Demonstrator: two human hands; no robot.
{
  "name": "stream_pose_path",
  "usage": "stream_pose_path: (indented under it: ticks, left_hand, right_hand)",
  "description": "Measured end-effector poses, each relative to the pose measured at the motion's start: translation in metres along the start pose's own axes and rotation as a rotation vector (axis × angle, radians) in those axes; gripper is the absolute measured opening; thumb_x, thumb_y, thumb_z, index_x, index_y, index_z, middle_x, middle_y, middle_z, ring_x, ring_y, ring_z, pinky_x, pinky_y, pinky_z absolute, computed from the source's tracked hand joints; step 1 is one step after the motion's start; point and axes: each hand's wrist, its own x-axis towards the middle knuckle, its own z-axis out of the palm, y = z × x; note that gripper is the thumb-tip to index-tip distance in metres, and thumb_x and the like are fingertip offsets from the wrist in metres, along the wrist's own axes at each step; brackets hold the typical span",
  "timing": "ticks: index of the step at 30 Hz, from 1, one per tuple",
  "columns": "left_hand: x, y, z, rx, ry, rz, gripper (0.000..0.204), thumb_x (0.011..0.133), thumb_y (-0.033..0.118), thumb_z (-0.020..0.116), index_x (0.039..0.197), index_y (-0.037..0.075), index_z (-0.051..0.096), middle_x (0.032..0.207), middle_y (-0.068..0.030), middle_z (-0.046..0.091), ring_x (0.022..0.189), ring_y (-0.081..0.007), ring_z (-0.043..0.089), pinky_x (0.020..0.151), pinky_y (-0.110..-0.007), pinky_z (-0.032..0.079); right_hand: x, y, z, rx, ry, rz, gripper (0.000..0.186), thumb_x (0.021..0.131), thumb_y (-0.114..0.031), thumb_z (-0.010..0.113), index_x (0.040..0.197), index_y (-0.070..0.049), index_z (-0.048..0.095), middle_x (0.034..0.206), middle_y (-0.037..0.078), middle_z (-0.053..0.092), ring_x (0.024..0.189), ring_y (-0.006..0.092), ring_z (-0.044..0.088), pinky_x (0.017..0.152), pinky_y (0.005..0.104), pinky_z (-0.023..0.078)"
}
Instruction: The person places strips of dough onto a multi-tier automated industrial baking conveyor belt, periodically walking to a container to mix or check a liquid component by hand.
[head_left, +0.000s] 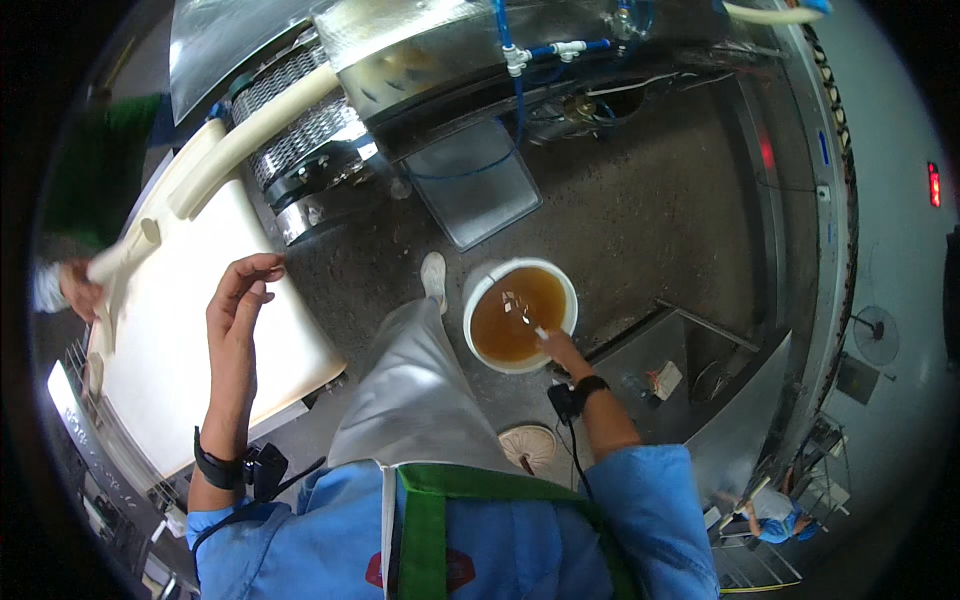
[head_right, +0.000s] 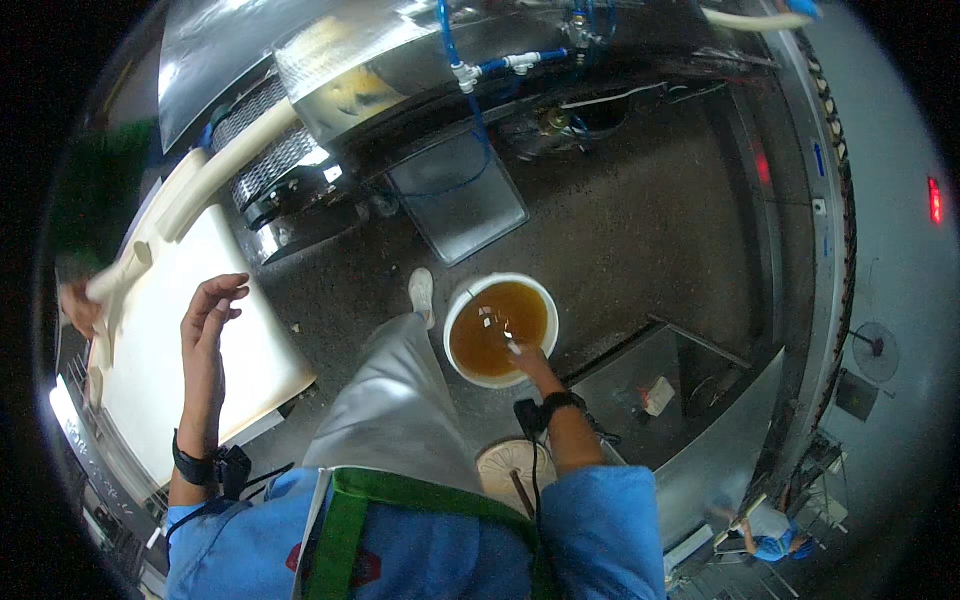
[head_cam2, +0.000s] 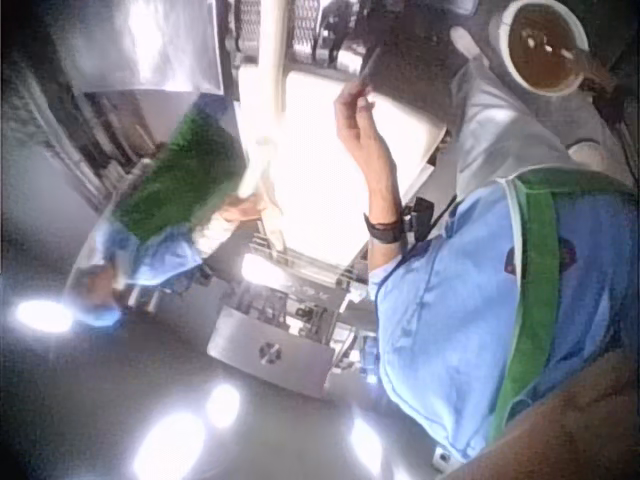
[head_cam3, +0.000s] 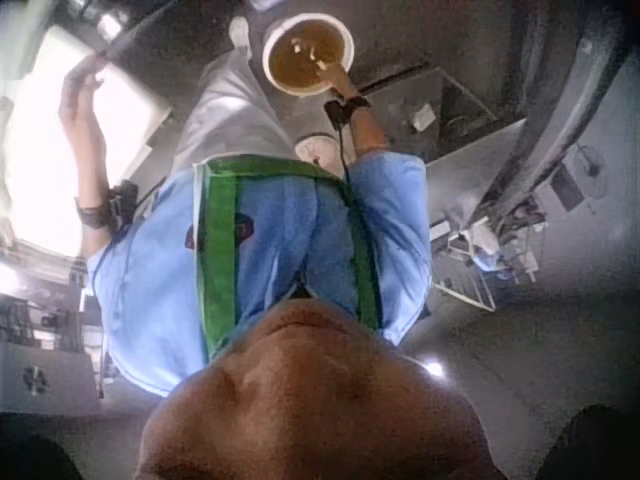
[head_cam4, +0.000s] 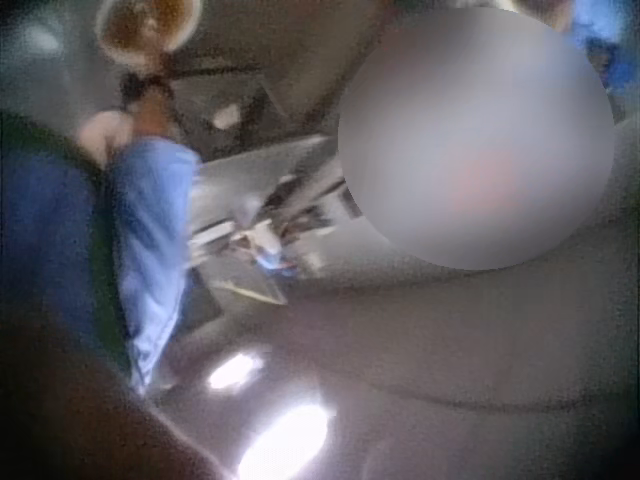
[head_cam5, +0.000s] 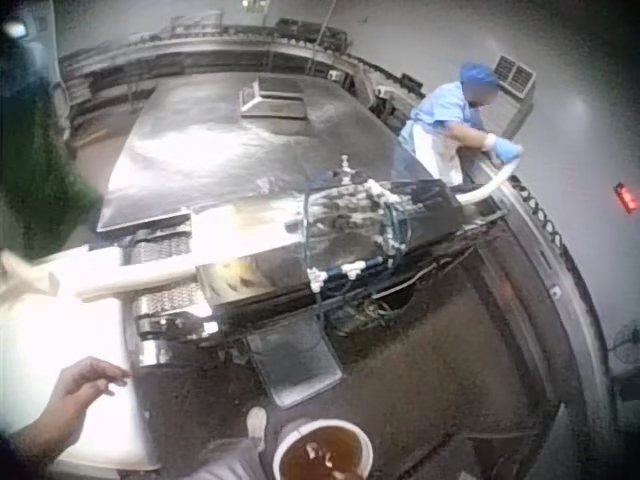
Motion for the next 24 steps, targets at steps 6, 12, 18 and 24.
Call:
stream_pose_path:
  ticks: [6, 12, 18, 24]
  left_hand:
    - [-0.015, -0.001, -0.014, -0.017, 0.173, 0.000, 0.025, 0.080, 0.023, 0.041, 0.097, 0.009, 0.053, 0.100, -0.0048, 0.053, 0.095, -0.0147, 0.047, 0.078, -0.027, 0.035]
    - [-0.072, -0.015, -0.012, -0.021, 0.456, -0.111, 0.026, 0.080, 0.024, 0.043, 0.099, 0.009, 0.052, 0.104, -0.0059, 0.051, 0.097, -0.0157, 0.047, 0.080, -0.027, 0.036]
    - [-0.159, -0.050, 0.039, -0.165, 0.817, -0.258, 0.024, 0.082, 0.022, 0.042, 0.100, 0.010, 0.053, 0.104, -0.0050, 0.052, 0.097, -0.0144, 0.047, 0.079, -0.025, 0.036]
    - [-0.197, -0.053, 0.110, -0.330, 0.952, -0.460, 0.022, 0.082, 0.019, 0.042, 0.099, 0.009, 0.052, 0.101, -0.0041, 0.053, 0.093, -0.0117, 0.048, 0.077, -0.024, 0.036]
  right_hand:
    - [0.015, -0.114, -0.056, -0.153, 0.130, -0.307, 0.042, 0.069, -0.036, 0.054, 0.093, -0.002, 0.052, 0.085, 0.017, 0.057, 0.078, 0.0287, 0.054, 0.067, 0.0345, 0.042]
    - [0.101, -0.166, -0.106, -0.591, 0.030, -0.335, 0.029, 0.064, -0.027, 0.055, 0.081, -0.002, 0.058, 0.079, 0.018, 0.057, 0.074, 0.0301, 0.055, 0.066, 0.0364, 0.043]
    - [0.136, -0.247, -0.143, -0.964, -0.044, -0.452, 0.028, 0.064, -0.025, 0.055, 0.083, -0.005, 0.060, 0.081, 0.016, 0.058, 0.078, 0.0298, 0.055, 0.070, 0.0370, 0.043]
    - [0.164, -0.282, -0.146, -1.226, -0.121, -0.544, 0.029, 0.064, -0.024, 0.056, 0.086, -0.005, 0.060, 0.088, 0.014, 0.058, 0.084, 0.0293, 0.055, 0.073, 0.0359, 0.044]
